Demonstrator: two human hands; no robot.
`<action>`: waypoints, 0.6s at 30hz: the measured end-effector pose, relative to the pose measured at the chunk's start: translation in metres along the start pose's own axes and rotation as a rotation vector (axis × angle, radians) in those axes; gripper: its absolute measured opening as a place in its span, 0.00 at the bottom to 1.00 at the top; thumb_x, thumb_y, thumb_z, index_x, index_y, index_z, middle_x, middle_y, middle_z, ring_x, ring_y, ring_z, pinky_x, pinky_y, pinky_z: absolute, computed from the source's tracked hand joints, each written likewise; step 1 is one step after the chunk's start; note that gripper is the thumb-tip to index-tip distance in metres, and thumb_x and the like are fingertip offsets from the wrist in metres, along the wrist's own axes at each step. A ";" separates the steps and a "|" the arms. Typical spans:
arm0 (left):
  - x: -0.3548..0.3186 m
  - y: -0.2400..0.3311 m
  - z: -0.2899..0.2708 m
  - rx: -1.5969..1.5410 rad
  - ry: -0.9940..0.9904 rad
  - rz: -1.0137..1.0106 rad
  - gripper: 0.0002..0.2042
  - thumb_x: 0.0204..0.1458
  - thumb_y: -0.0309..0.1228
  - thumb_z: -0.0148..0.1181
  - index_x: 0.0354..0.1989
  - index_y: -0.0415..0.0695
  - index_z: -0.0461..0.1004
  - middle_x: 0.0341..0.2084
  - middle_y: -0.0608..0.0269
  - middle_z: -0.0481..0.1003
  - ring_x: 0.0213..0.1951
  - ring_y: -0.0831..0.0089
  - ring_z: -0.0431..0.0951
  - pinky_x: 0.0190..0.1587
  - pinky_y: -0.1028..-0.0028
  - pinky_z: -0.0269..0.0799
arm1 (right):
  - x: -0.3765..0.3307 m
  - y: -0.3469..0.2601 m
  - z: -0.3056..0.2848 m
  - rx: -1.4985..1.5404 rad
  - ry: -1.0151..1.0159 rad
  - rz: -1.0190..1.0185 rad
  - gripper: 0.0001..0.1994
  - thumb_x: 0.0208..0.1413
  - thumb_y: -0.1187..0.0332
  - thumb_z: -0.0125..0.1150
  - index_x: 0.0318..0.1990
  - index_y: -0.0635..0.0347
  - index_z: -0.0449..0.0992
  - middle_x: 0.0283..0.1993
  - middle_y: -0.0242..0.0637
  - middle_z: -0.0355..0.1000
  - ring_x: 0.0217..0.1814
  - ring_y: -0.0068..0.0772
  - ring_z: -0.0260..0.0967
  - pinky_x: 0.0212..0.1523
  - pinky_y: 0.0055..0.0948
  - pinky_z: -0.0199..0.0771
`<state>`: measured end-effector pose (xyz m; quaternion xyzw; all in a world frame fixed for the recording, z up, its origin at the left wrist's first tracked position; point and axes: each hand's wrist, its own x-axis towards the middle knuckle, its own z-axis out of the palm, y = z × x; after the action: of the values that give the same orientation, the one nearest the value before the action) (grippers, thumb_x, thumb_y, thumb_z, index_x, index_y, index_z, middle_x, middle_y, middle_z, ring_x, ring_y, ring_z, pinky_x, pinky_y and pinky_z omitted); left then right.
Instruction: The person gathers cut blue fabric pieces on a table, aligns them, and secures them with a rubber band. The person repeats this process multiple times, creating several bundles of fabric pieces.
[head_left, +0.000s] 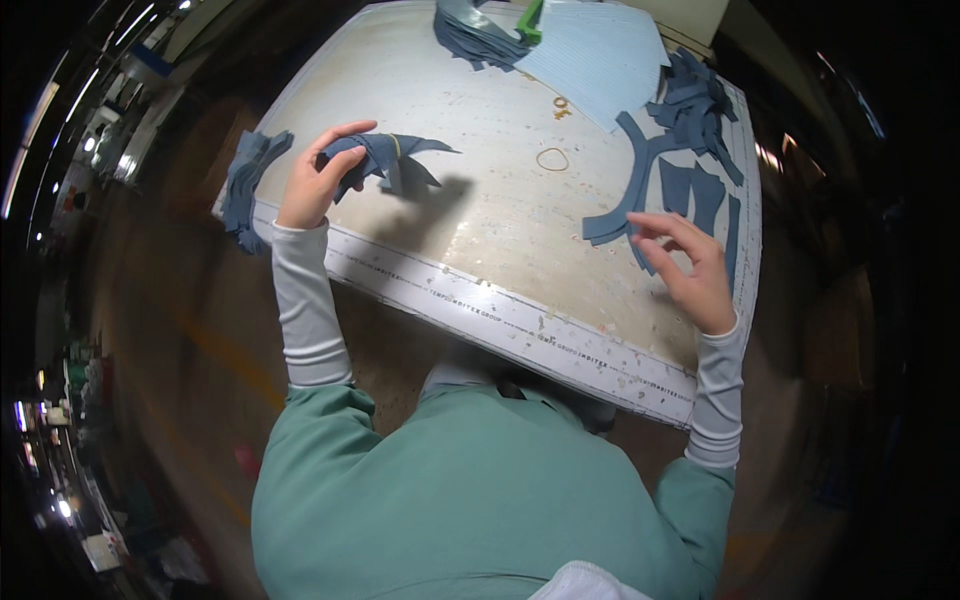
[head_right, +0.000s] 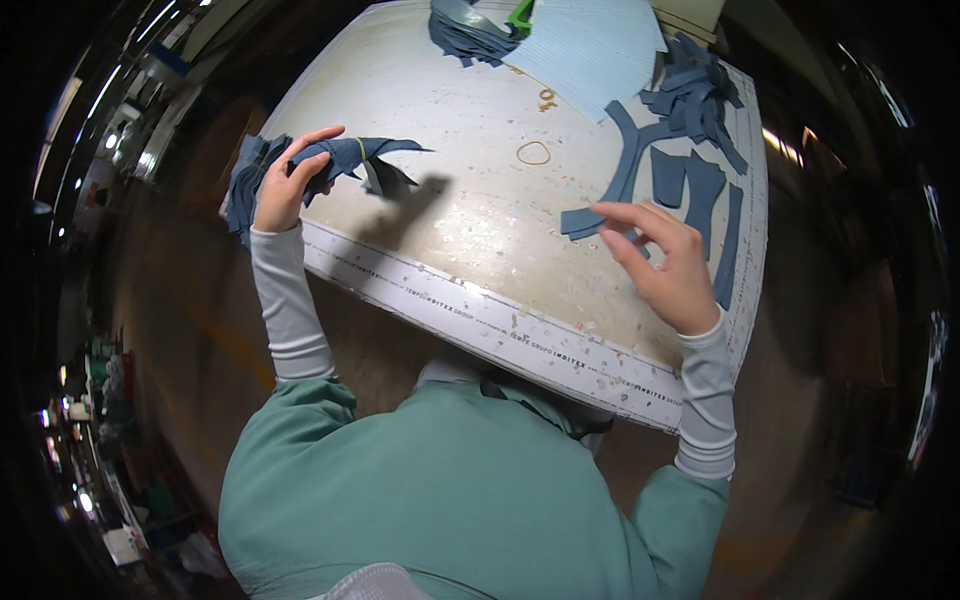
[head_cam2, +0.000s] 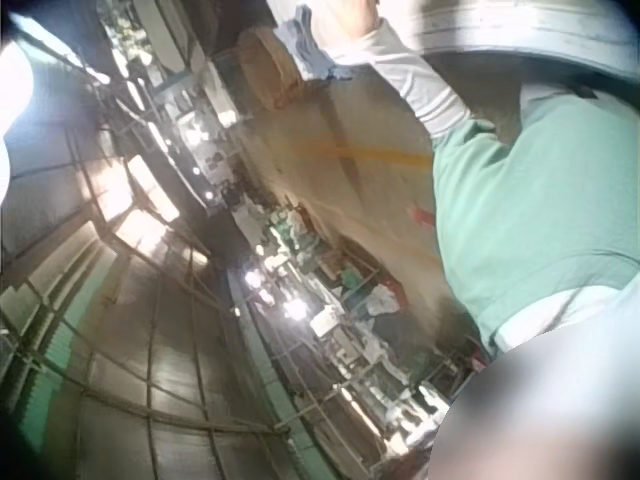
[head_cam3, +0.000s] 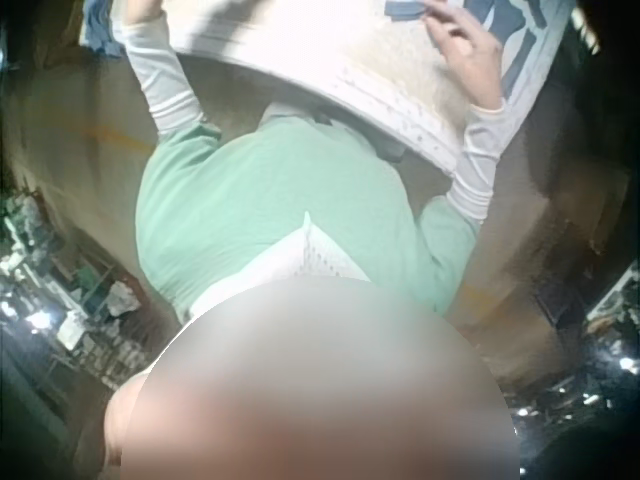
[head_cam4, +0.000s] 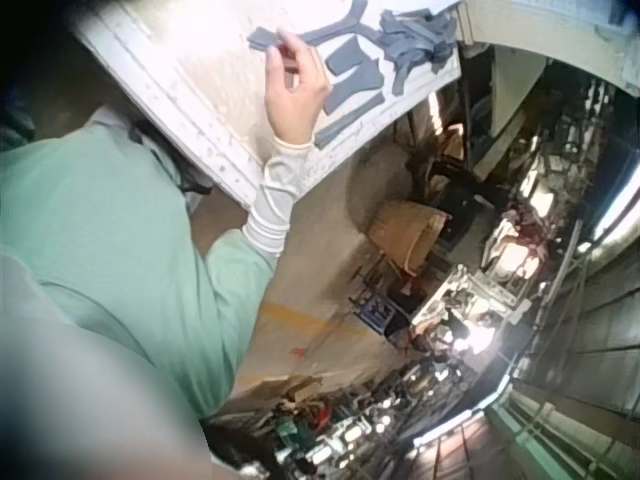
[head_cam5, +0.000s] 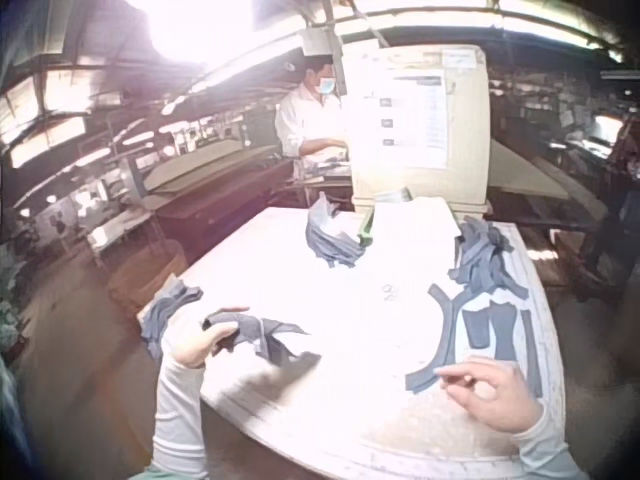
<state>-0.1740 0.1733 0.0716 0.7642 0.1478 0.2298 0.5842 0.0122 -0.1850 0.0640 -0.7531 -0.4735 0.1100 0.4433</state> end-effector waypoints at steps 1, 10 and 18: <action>-0.001 0.013 0.011 -0.065 -0.095 0.025 0.13 0.50 0.26 0.52 0.44 0.38 0.71 0.30 0.64 0.72 0.26 0.83 0.68 0.26 0.84 0.66 | 0.001 -0.006 0.004 -0.032 -0.001 -0.019 0.16 0.48 0.70 0.59 0.47 0.60 0.73 0.38 0.38 0.72 0.41 0.27 0.70 0.40 0.24 0.69; -0.002 0.024 0.123 -0.641 -0.659 -0.316 0.25 0.54 0.36 0.48 0.59 0.39 0.56 0.46 0.53 0.69 0.43 0.67 0.72 0.48 0.73 0.67 | 0.001 -0.010 0.073 0.320 0.091 -0.031 0.30 0.48 0.74 0.56 0.61 0.56 0.56 0.43 0.45 0.70 0.37 0.36 0.72 0.39 0.29 0.72; -0.015 -0.024 0.136 -0.311 -0.592 -0.212 0.15 0.57 0.30 0.45 0.50 0.36 0.65 0.45 0.56 0.70 0.43 0.73 0.71 0.49 0.75 0.64 | -0.008 0.033 0.048 1.281 0.036 0.626 0.14 0.59 0.68 0.42 0.50 0.64 0.62 0.38 0.48 0.72 0.31 0.36 0.74 0.28 0.21 0.76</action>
<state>-0.1140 0.0602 0.0168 0.6801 0.0138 -0.0441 0.7317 0.0003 -0.1699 0.0090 -0.4469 -0.0697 0.4763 0.7540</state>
